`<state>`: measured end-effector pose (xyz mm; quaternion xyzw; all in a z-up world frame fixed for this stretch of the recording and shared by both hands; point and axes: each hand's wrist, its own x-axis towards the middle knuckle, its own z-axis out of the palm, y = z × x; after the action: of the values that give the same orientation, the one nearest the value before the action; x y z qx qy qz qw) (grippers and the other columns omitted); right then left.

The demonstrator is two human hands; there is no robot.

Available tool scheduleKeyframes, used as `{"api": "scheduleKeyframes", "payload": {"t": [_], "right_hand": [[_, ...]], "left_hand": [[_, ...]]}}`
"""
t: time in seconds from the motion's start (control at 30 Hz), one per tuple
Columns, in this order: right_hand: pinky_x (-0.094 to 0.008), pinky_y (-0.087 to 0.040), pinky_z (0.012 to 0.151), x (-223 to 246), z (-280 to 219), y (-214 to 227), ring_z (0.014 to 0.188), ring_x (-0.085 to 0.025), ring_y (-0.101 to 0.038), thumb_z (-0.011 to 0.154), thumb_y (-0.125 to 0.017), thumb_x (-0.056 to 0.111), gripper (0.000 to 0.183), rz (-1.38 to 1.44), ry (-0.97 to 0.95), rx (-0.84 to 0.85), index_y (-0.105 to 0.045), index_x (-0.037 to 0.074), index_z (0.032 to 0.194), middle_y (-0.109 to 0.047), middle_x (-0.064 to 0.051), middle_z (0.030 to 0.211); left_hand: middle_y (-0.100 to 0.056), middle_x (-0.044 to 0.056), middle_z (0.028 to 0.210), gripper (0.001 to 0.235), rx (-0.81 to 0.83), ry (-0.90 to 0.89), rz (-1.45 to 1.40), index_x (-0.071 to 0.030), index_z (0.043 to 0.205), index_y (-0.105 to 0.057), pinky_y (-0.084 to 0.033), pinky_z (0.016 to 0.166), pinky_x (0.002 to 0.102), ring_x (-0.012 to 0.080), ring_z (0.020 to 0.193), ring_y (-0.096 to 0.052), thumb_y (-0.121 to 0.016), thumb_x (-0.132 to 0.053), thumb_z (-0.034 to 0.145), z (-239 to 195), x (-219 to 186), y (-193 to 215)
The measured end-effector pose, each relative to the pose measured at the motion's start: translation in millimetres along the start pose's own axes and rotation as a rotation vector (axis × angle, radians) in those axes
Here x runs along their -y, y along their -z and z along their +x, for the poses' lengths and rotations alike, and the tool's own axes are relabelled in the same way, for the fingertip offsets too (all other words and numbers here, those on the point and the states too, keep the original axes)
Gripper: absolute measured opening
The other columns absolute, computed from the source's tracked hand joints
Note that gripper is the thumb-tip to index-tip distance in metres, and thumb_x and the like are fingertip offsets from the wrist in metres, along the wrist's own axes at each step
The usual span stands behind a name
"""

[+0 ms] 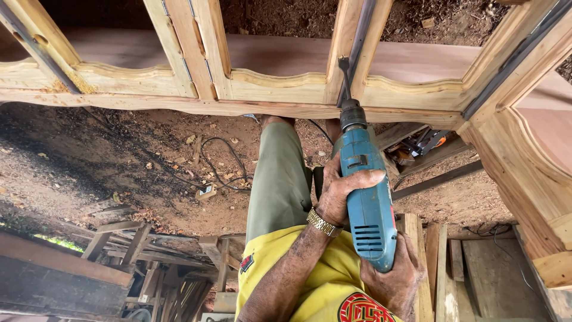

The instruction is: The person uses a corded electric drill to create holes in the vertical stiles of a wooden cabinet frame. They systematically drill multiple holes along the frame's joints while standing on a dirt floor.

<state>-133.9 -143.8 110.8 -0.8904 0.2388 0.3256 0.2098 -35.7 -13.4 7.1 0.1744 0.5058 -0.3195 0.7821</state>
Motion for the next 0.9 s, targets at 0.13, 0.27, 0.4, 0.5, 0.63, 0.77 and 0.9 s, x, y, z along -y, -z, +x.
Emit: {"api": "scheduleKeyframes", "payload": {"t": [0.13,0.27,0.4,0.5,0.63,0.77,0.9], "right_hand": [[-0.045,-0.056,0.065,1,0,0,0.074,-0.037,-0.069,0.058,-0.081,0.016,0.052,-0.004,0.025,-0.003,-0.063,0.001,0.105,-0.064,-0.016,0.088],[-0.046,-0.055,0.064,12,0,3,0.073,-0.039,-0.068,0.063,-0.080,0.016,0.042,-0.009,-0.074,0.030,-0.062,0.002,0.098,-0.064,-0.017,0.085],[-0.047,-0.056,0.065,34,12,20,0.075,-0.040,-0.070,0.067,-0.082,0.019,0.040,-0.023,-0.055,0.056,-0.062,0.003,0.098,-0.067,-0.017,0.085],[-0.047,-0.057,0.064,51,18,34,0.073,-0.038,-0.071,0.069,-0.083,0.023,0.039,-0.048,-0.019,0.074,-0.062,0.004,0.095,-0.068,-0.016,0.083],[-0.050,-0.056,0.064,72,28,47,0.076,-0.041,-0.070,0.070,-0.086,0.024,0.039,-0.207,-0.013,0.105,-0.061,0.003,0.091,-0.066,-0.017,0.084],[-0.049,-0.056,0.062,67,23,40,0.072,-0.039,-0.070,0.069,-0.086,0.026,0.039,-0.149,-0.028,0.103,-0.062,0.004,0.089,-0.066,-0.016,0.082],[-0.048,-0.056,0.064,48,11,25,0.073,-0.041,-0.069,0.068,-0.085,0.023,0.039,-0.054,-0.022,0.055,-0.063,0.003,0.095,-0.067,-0.016,0.083]], "left_hand": [[-0.069,0.016,0.093,0.059,-0.014,0.000,0.012,0.004,0.123,-0.057,-0.064,0.067,0.043,0.0257,0.077,-0.072,-0.083,-0.015,0.073,1,1,1],[-0.070,0.016,0.093,0.060,-0.034,-0.011,0.064,0.004,0.122,-0.059,-0.063,0.068,0.041,0.0247,0.077,-0.072,-0.084,-0.017,0.072,5,0,1],[-0.070,0.013,0.091,0.058,-0.064,-0.023,0.128,0.002,0.119,-0.060,-0.062,0.065,0.038,0.0218,0.074,-0.071,-0.084,-0.022,0.072,4,-18,-11],[-0.069,0.012,0.089,0.054,-0.045,0.010,0.086,0.002,0.116,-0.060,-0.062,0.063,0.038,0.0216,0.072,-0.070,-0.083,-0.025,0.075,3,-28,-19],[-0.068,0.013,0.087,0.050,0.007,0.063,-0.046,0.003,0.112,-0.059,-0.062,0.061,0.038,0.0231,0.070,-0.071,-0.082,-0.028,0.080,2,-38,-22],[-0.068,0.015,0.087,0.050,0.028,0.095,-0.065,0.003,0.111,-0.059,-0.062,0.061,0.038,0.0240,0.069,-0.071,-0.082,-0.029,0.081,1,-36,-18],[-0.069,0.013,0.089,0.055,-0.056,0.042,0.084,0.002,0.115,-0.060,-0.062,0.063,0.037,0.0214,0.071,-0.070,-0.083,-0.028,0.075,0,-28,-15]]}}
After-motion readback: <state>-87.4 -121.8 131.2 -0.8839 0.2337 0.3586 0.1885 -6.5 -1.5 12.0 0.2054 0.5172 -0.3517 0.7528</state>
